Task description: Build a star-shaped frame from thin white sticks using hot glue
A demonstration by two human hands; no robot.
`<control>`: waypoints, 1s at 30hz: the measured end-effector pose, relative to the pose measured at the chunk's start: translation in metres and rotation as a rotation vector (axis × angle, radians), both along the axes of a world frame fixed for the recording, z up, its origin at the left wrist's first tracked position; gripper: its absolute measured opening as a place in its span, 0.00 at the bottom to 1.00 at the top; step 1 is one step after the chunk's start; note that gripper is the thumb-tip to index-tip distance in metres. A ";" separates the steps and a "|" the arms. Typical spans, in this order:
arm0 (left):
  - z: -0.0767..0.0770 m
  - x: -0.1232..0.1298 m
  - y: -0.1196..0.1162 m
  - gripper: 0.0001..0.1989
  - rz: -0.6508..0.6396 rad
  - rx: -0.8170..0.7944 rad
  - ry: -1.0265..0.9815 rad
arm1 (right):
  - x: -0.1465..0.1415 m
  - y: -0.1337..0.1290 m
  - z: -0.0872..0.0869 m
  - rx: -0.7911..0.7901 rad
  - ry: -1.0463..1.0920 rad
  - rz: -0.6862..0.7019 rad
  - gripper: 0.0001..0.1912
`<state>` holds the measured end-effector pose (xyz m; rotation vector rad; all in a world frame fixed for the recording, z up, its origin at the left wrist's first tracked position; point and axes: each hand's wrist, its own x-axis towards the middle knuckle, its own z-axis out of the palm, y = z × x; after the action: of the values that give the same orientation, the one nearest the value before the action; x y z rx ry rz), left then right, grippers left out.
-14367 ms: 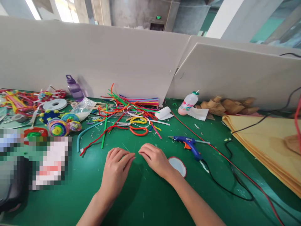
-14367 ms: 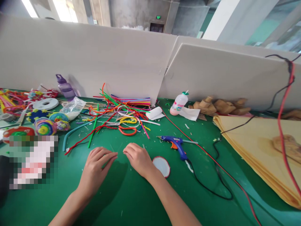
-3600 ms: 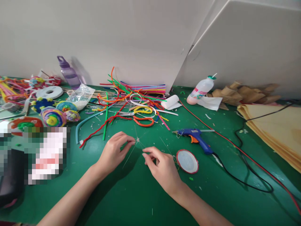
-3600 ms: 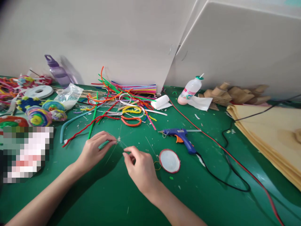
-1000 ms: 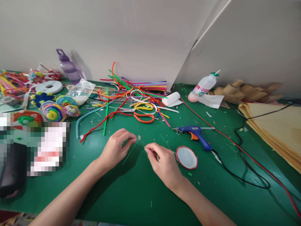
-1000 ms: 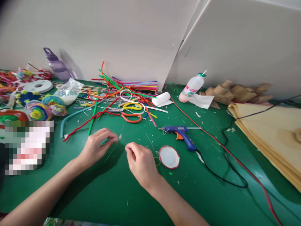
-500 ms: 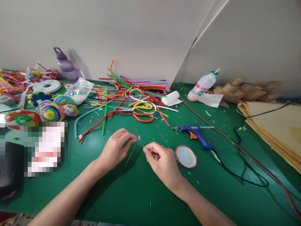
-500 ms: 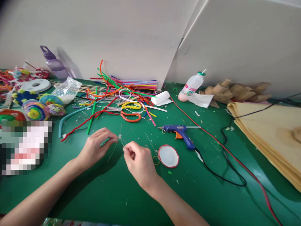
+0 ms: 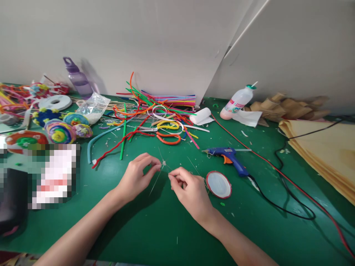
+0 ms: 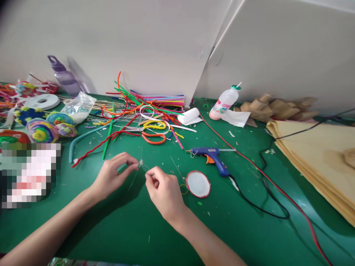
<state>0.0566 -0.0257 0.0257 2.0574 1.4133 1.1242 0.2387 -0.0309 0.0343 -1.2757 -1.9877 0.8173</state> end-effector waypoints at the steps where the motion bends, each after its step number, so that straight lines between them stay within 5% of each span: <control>1: 0.001 0.000 0.000 0.08 0.000 -0.011 -0.003 | 0.000 -0.001 0.000 0.009 -0.001 -0.003 0.07; 30: 0.002 0.000 0.000 0.08 0.030 -0.031 -0.002 | 0.002 -0.002 0.000 0.124 -0.011 0.032 0.08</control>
<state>0.0566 -0.0261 0.0275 2.0192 1.4557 1.1089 0.2406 -0.0331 0.0346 -1.1827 -2.0390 0.6912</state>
